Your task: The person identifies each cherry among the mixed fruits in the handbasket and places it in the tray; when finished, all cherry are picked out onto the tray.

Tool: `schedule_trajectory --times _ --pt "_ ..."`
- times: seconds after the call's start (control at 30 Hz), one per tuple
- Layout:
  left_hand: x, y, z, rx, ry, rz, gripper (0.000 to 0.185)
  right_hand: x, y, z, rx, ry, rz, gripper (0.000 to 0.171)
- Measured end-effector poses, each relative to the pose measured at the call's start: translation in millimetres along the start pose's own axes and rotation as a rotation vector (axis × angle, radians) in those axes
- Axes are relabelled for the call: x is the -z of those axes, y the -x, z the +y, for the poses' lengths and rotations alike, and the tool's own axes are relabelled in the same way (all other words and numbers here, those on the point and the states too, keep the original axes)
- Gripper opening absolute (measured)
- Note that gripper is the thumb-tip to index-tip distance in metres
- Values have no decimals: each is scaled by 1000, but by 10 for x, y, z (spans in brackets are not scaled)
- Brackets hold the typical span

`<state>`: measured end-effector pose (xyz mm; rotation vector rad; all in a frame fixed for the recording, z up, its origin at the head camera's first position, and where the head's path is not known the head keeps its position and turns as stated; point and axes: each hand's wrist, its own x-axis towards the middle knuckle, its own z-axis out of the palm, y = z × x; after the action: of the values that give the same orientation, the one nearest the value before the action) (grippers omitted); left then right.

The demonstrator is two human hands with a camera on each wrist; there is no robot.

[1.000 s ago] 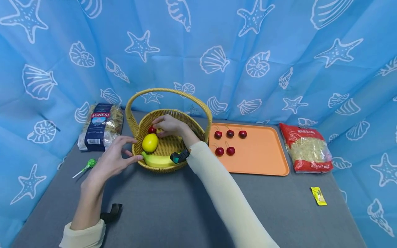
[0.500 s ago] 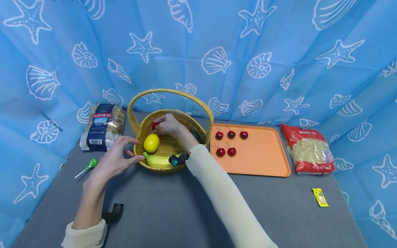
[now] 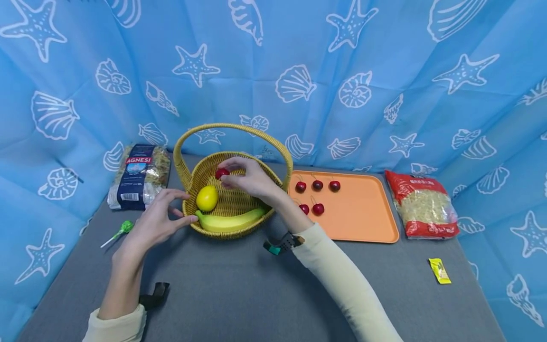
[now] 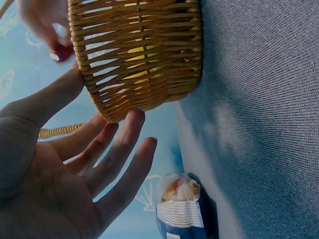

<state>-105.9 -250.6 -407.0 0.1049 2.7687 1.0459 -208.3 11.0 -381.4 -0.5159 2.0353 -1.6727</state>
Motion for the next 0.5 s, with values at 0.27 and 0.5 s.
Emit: schedule_trajectory --times 0.27,0.5 --pt "-18 8 -8 -21 10 4 67 303 876 3 225 77 -54 33" --pt "-9 32 -2 -23 -1 10 68 704 1459 201 275 210 -17 29"
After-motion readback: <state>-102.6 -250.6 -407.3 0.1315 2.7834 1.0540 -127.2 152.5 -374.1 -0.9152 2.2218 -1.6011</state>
